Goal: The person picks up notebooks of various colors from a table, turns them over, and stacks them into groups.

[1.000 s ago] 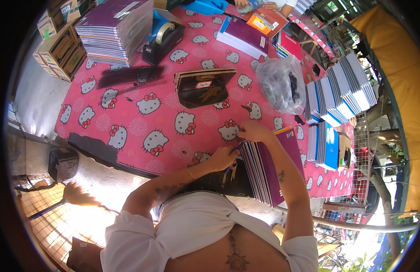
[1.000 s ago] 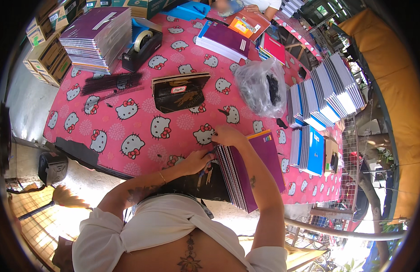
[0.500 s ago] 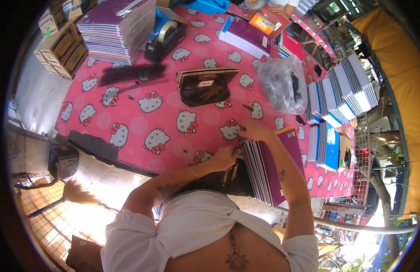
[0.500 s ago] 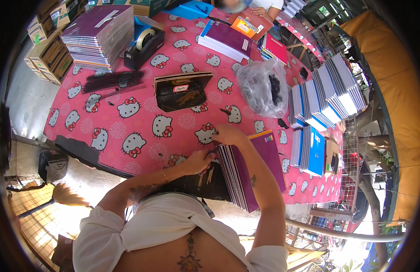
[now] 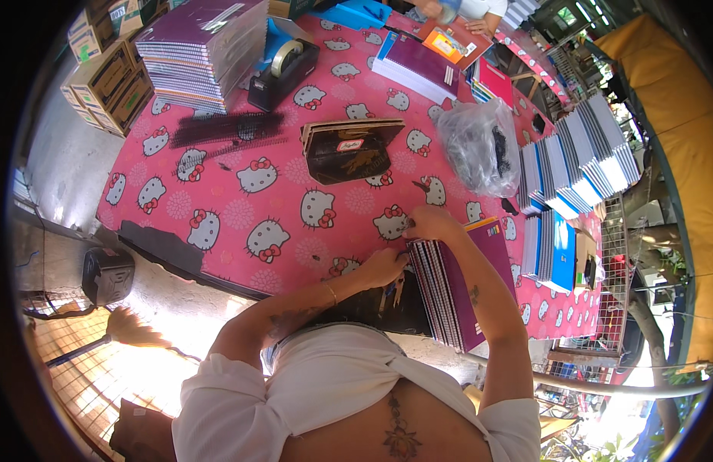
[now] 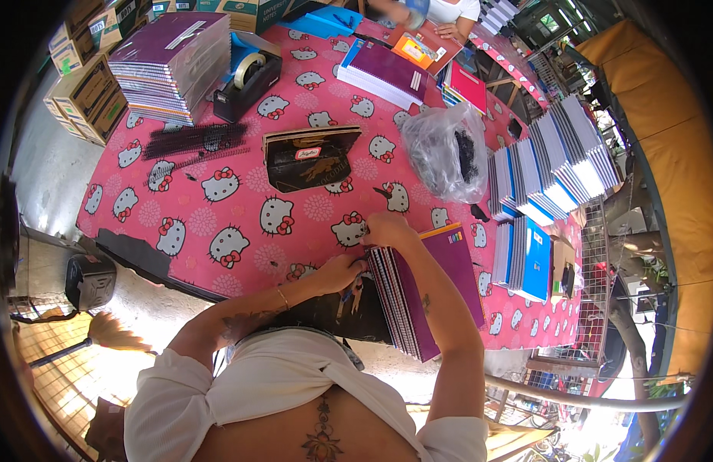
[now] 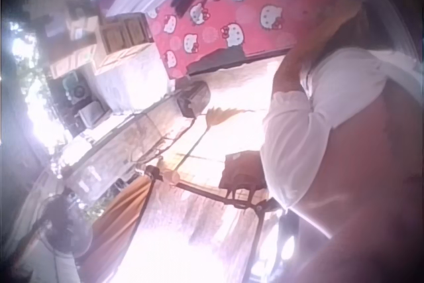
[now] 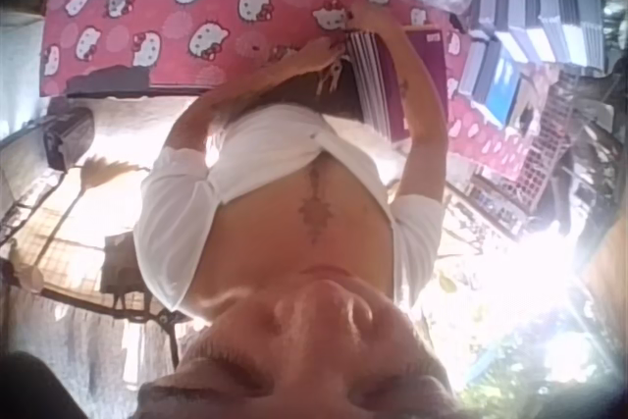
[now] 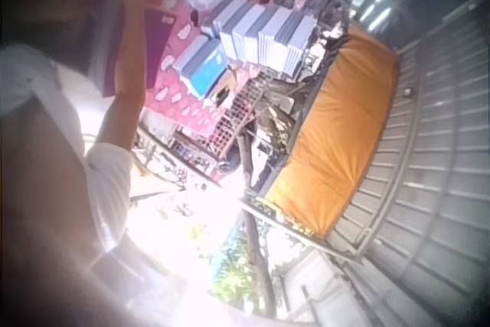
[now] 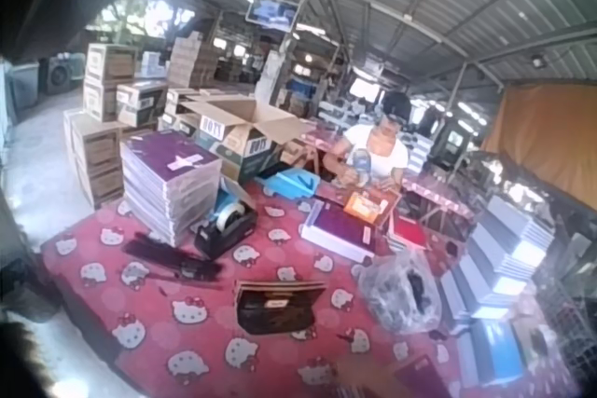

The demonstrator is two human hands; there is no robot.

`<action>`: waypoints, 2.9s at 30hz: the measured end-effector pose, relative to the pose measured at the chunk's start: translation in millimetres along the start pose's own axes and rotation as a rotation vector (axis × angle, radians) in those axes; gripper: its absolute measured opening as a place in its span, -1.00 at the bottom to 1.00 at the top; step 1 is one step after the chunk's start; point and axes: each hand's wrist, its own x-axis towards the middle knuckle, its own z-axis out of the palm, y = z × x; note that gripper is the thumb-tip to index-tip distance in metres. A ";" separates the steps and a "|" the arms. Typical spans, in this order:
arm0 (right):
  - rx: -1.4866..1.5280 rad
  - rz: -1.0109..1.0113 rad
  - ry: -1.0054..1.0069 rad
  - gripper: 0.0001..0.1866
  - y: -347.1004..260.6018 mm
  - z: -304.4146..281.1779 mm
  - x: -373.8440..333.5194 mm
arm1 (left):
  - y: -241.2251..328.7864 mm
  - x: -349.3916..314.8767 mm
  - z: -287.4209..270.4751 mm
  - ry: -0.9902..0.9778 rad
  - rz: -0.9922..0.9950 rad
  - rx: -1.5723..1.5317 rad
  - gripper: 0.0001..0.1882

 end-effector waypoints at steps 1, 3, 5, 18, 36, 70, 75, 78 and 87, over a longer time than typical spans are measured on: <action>-0.001 -0.002 0.002 -0.50 -1.0 -0.8 1.3 | 2.2 0.4 1.9 0.003 0.001 0.001 -0.67; -0.029 0.019 -0.033 -0.50 1.8 2.0 3.0 | 15.3 -4.4 6.5 0.045 -0.062 0.050 -0.67; -0.011 0.000 -0.058 -0.50 5.3 2.8 4.4 | 14.8 -5.0 5.0 0.025 -0.045 0.076 -0.68; -0.104 0.017 -0.129 -0.47 -6.0 -1.6 9.6 | 21.9 -13.9 -3.7 0.015 -0.116 -0.078 -0.60; -0.124 -0.036 -0.045 -0.57 -9.9 5.3 14.3 | 34.7 -14.8 -8.9 -0.073 -0.252 -0.235 -0.71; 0.177 -0.166 0.423 -0.09 8.5 -3.3 -130.1 | 30.9 -41.1 -39.1 -0.058 0.115 -0.240 -0.69; 0.193 -0.171 0.628 -0.38 8.2 30.1 -121.2 | 46.2 -42.6 -20.9 -0.156 0.039 -0.277 -0.58; 0.216 -0.170 0.684 -0.47 9.6 37.3 -117.4 | 46.6 -39.9 -15.2 -0.146 0.040 -0.294 -0.58; 0.216 -0.180 0.739 -0.54 4.0 34.4 -116.8 | 41.1 -31.4 -14.6 -0.068 0.083 -0.125 -0.58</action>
